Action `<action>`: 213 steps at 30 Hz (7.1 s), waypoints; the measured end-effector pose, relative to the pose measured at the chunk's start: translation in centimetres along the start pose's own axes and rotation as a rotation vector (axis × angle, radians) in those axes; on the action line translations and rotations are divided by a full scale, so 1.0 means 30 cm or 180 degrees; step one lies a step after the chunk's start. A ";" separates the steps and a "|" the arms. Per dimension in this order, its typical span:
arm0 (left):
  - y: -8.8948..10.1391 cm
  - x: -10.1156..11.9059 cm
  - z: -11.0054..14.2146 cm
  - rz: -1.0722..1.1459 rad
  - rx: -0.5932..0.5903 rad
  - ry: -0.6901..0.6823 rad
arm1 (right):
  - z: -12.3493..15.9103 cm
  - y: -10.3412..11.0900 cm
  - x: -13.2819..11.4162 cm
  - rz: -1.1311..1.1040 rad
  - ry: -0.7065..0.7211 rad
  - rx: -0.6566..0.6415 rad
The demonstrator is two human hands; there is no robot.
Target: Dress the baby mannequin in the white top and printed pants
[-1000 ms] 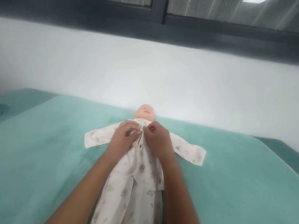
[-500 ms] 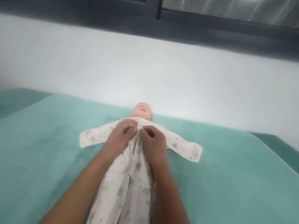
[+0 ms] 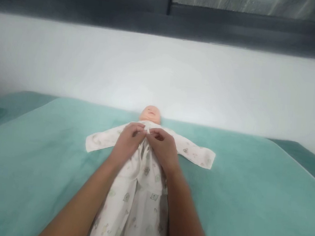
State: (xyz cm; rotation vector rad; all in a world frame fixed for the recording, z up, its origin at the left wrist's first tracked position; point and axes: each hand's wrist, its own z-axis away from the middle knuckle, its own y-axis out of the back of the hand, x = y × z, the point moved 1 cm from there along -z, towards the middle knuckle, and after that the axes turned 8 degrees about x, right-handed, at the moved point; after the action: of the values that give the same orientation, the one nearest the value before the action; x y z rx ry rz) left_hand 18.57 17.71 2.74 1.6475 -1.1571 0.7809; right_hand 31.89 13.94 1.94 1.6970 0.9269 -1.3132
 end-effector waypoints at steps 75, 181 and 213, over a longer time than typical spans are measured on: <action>0.010 -0.050 0.012 -0.0615 -0.0182 -0.0854 | -0.070 -0.006 0.052 0.0617 0.0591 0.0051; 0.300 -0.175 0.376 -0.0514 -0.0905 0.0191 | 0.087 0.067 0.136 -0.0071 0.0180 0.0952; 0.435 -0.362 0.130 -0.2963 0.0578 -0.0430 | -0.002 0.598 0.388 0.3454 -0.0426 0.1173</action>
State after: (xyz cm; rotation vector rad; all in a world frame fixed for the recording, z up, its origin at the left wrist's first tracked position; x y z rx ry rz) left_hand 2.49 16.27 -3.77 2.1317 -0.2957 0.1699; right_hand 50.25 7.27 -6.81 1.8930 -0.3669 -0.8185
